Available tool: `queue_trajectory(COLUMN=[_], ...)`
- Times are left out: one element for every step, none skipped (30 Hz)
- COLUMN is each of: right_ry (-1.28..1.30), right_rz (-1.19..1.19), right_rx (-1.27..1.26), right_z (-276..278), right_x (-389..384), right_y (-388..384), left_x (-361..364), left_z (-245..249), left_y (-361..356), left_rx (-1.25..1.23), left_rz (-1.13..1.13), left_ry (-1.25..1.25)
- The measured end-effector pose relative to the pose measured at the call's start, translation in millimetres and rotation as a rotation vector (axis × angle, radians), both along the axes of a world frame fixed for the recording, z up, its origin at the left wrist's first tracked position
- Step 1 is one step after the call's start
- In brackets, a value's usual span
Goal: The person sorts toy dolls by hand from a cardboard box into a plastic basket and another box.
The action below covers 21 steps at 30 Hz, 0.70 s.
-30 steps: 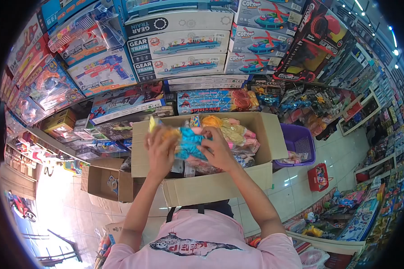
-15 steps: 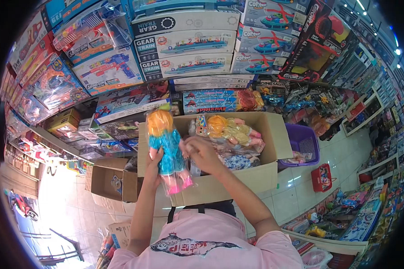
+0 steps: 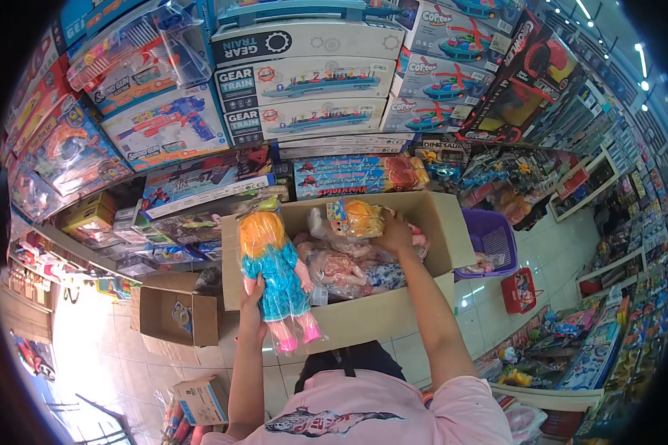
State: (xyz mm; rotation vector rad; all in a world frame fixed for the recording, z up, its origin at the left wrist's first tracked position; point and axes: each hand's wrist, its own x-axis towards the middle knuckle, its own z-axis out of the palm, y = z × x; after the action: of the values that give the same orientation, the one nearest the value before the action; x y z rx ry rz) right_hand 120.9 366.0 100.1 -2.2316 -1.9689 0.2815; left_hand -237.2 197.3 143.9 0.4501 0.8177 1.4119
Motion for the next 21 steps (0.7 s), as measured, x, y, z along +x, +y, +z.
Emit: queue_trajectory(right_ry=[0.054, 0.108, 0.104, 0.12, 0.138, 0.137, 0.148, 0.161, 0.164, 0.195, 0.226, 0.228, 0.406, 0.584, 0.586, 0.747, 0.906, 1.002, 1.007, 1.124, 1.236], right_rz=[0.063, 0.126, 0.118, 0.158, 0.2, 0.197, 0.218, 0.237, 0.231, 0.256, 0.279, 0.268, 0.179, 0.091, 0.081, -0.013, -0.105, -0.054, -0.063, -0.083, -0.106], right_rx=[0.007, 0.014, 0.01, 0.065, 0.123, 0.126, 0.243, 0.361, 0.37, 0.48, 0.59, 0.6, 0.584, 0.565, 0.577, 0.511, 0.439, 0.447, 0.453, 0.634, 0.817], right_z=[1, 0, 1, 2, 3, 5, 7, 9, 13, 17, 20, 34, 62, 80, 85, 89, 92, 103, 118, 136, 147], right_x=[9, 17, 21, 27, 32, 36, 40, 46, 56, 68, 80, 87, 90, 99, 117, 139, 161, 180, 188, 190, 198], right_y=[-1, -3, -7, -12, -17, -22, -29, -35, -37, -39, -42, -49, -62, -71, -77, -84, -92, -105, -122, -138, -152], left_x=[2, 4, 6, 10, 14, 18, 23, 30, 39, 48, 56, 65, 75, 87, 99, 112, 126, 140, 156, 173, 190], left_z=[2, 0, 0, -1, -3, -3, -1, 1, 6, 9, 11, 13, 16, 19, 22, 26, 29, 30, 33, 37, 40], left_y=[1, 2, 4, 2, 1, 1, 1, 0, -3, -6, -8, -9, -10, -12, -13, -13, -15, -16, -18, -20, -24], left_rx=[-0.005, -0.007, -0.017, -0.03, -0.033, -0.04, -0.044, -0.037, -0.03, -0.022, -0.014, 0.005, 0.025, 0.033, 0.067, 0.1, 0.132, 0.16, 0.162, 0.168, 0.171], left_rz=[0.005, -0.003, 0.005, 0.014, 0.009, -0.004, -0.017, -0.022, 0.0, 0.02, 0.01, 0.026, 0.04, 0.028, 0.02, 0.011, 0.003, -0.021, -0.03, -0.03, -0.031], left_ry=[-0.005, -0.009, -0.001, 0.007, 0.005, 0.023, 0.044, 0.048, 0.043, 0.039, 0.046, 0.046, 0.045, 0.051, 0.056, 0.06, 0.064, 0.089, 0.095, 0.087, 0.079])
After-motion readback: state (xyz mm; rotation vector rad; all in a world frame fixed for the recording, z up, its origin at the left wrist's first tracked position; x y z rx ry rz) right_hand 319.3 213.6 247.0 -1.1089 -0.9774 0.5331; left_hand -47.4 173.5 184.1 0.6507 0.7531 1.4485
